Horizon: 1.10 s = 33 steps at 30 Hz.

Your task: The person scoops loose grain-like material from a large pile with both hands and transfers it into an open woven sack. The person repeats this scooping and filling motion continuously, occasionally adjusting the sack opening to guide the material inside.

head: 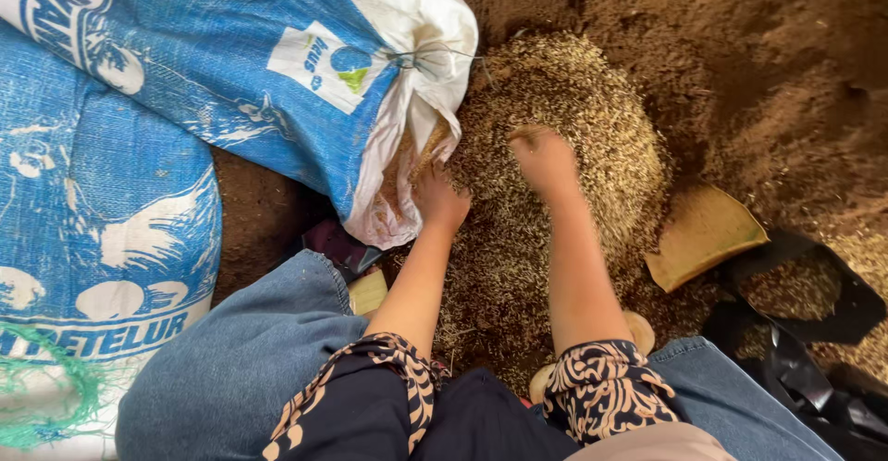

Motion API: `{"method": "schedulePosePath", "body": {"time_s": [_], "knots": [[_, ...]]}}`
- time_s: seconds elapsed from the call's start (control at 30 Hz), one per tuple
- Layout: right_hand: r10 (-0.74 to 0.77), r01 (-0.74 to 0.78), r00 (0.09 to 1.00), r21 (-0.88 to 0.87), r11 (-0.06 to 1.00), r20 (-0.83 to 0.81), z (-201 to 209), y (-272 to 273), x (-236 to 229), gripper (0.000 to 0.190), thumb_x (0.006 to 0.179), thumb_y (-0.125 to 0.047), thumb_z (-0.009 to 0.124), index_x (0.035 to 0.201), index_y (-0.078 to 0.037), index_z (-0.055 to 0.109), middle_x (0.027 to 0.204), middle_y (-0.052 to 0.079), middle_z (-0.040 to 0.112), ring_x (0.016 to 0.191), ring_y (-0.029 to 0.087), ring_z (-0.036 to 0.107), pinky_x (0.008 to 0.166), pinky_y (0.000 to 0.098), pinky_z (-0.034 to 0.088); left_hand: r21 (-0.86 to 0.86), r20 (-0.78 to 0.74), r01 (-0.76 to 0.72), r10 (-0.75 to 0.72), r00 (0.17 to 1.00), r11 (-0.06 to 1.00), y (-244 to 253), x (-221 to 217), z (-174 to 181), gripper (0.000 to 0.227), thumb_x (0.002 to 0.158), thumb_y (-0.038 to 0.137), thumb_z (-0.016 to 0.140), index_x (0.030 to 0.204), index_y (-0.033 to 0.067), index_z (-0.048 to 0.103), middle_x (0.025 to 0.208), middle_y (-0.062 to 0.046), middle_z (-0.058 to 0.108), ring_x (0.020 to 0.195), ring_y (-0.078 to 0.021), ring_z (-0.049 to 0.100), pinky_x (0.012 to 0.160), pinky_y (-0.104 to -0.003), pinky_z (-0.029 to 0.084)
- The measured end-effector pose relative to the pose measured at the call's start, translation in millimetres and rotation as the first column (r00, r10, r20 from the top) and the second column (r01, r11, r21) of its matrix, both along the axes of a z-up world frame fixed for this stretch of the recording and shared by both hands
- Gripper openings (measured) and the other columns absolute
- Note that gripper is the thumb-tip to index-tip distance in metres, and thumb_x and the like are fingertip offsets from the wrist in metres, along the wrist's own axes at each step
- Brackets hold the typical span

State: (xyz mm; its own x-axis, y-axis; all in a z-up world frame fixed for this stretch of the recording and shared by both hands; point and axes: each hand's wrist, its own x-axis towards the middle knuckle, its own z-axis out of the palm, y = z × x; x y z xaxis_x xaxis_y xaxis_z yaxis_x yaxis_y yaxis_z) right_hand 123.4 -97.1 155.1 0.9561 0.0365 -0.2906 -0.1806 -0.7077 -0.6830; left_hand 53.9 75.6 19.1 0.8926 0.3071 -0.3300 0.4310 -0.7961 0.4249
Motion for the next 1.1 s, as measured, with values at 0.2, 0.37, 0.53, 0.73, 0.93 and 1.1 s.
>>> {"method": "schedulePosePath", "body": {"time_s": [0.2,0.37,0.53,0.73,0.93,1.1], "knots": [[0.548,-0.536,0.832,-0.125,0.835,0.085,-77.2,114.7,-7.5,0.054,0.084,-0.009,0.063,0.137,-0.021,0.064,0.149,0.009,0.051,0.133,0.034,0.055,0.11,0.0449,0.046,-0.102,-0.041,0.194,-0.199,0.979,0.976,30.0,-15.5,7.7,0.082,0.079,0.037,0.072,0.152,0.0135,0.041,0.156,-0.014,0.04,0.145,-0.0323,0.035,0.119,-0.053,0.021],[0.769,-0.785,0.588,-0.405,0.468,-0.251,-89.1,132.7,18.5,0.083,0.079,-0.019,0.071,0.153,-0.039,0.04,0.168,-0.003,0.014,0.148,0.032,0.034,0.116,0.0476,0.036,-0.069,0.02,0.169,-0.168,0.986,0.983,41.6,-26.1,14.6,0.056,0.077,0.042,0.071,0.128,0.0174,0.067,0.134,-0.013,0.066,0.139,-0.0336,0.05,0.122,-0.053,0.026],[0.66,-0.675,0.695,-0.575,0.462,-0.286,-104.3,126.5,30.2,0.055,0.098,-0.019,0.054,0.152,-0.024,0.047,0.167,0.001,0.025,0.148,0.04,0.03,0.117,0.0526,0.033,-0.139,0.256,-0.291,0.318,0.913,0.947,75.4,-17.1,-33.9,0.063,0.095,0.046,0.058,0.136,-0.001,0.056,0.142,-0.027,0.057,0.134,-0.0429,0.053,0.114,-0.048,0.04],[0.55,-0.604,0.786,-0.54,0.586,-0.282,-127.3,136.6,18.9,0.049,0.097,-0.021,0.055,0.146,-0.014,0.055,0.168,0.002,0.029,0.15,0.038,0.031,0.118,0.0506,0.034,-0.11,0.314,-0.484,0.493,0.812,0.868,101.6,-19.7,-54.1,0.068,0.098,0.045,0.059,0.139,-0.008,0.052,0.144,-0.035,0.05,0.132,-0.0498,0.048,0.11,-0.05,0.037],[0.612,-0.489,0.791,-0.589,0.644,0.013,-151.5,146.9,4.3,0.058,0.096,-0.012,0.055,0.153,-0.006,0.049,0.163,0.015,0.039,0.147,0.036,0.039,0.125,0.0461,0.03,-0.448,0.179,-0.602,0.726,0.664,0.661,124.4,23.2,-58.4,0.048,0.095,0.033,0.066,0.13,-0.0011,0.063,0.131,-0.02,0.07,0.121,-0.0351,0.067,0.104,-0.042,0.049],[0.544,-0.484,0.725,-0.249,0.839,0.422,-151.4,167.3,23.4,0.054,0.089,-0.024,0.065,0.14,-0.006,0.055,0.15,0.02,0.044,0.139,0.044,0.038,0.115,0.0532,0.028,-0.338,0.643,-0.356,0.49,0.589,0.871,102.0,19.5,-56.3,0.044,0.096,0.019,0.066,0.133,-0.0052,0.062,0.137,-0.025,0.064,0.128,-0.0409,0.058,0.11,-0.046,0.041]]}}
